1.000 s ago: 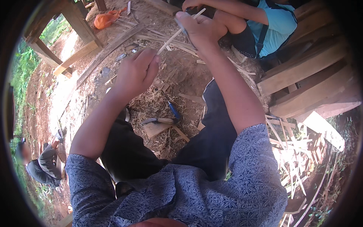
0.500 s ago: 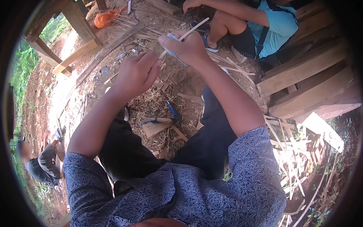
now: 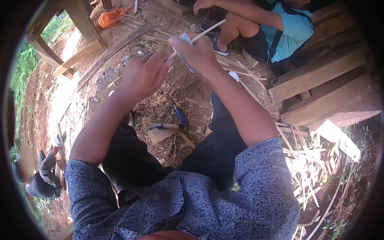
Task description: The person sits on the ground and uses a knife to shave thin strips from a small piece of wood. They repeatedly scrape the blade along the wood to produce shavings, occasionally pausing to inspect the piece.
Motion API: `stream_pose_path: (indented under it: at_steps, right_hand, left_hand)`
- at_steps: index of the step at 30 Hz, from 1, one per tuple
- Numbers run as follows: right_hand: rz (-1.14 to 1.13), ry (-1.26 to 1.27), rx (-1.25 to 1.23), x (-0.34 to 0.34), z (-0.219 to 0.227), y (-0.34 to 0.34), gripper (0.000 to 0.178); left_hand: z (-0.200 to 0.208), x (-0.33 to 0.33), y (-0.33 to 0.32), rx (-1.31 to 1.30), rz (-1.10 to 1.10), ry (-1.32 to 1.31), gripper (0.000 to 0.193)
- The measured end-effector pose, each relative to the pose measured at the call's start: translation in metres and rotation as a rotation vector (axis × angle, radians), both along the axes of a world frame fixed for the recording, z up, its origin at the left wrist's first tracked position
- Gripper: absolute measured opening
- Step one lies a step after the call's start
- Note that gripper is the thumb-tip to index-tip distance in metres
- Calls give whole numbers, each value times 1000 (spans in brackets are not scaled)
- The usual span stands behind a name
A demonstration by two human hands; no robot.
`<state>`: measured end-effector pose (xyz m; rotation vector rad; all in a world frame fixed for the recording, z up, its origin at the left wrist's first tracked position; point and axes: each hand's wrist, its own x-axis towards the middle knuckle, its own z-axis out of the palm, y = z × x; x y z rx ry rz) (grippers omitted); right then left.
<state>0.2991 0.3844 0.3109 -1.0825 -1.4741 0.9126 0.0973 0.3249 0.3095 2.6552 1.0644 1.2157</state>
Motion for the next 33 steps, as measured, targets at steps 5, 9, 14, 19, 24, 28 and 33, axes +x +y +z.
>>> stream_pose_path:
  at_steps: [5,9,14,19,24,28,33]
  right_hand:
    - [-41,120,-88,39,20,27,39]
    - [92,-135,169,-7,-28,3,39]
    - [-67,134,-99,43,30,24,39]
    - [-144,-134,-74,11,17,4,36]
    - [-16,372,-30,29,20,15,28]
    - [-38,270,66,30,15,19,29]
    - [-50,235,81,20,13,15,28]
  left_hand:
    - [0,4,2,63,73,-8,24]
    - [-1,2,3,71,56,-16,23]
    - [1,7,2,52,42,-3,23]
    - [-4,2,2,67,51,18,21]
    - [-2,6,3,-17,30,-19,20]
    - [-3,12,4,-343,36,-155,20]
    - [4,17,0,-661,62,-451,25]
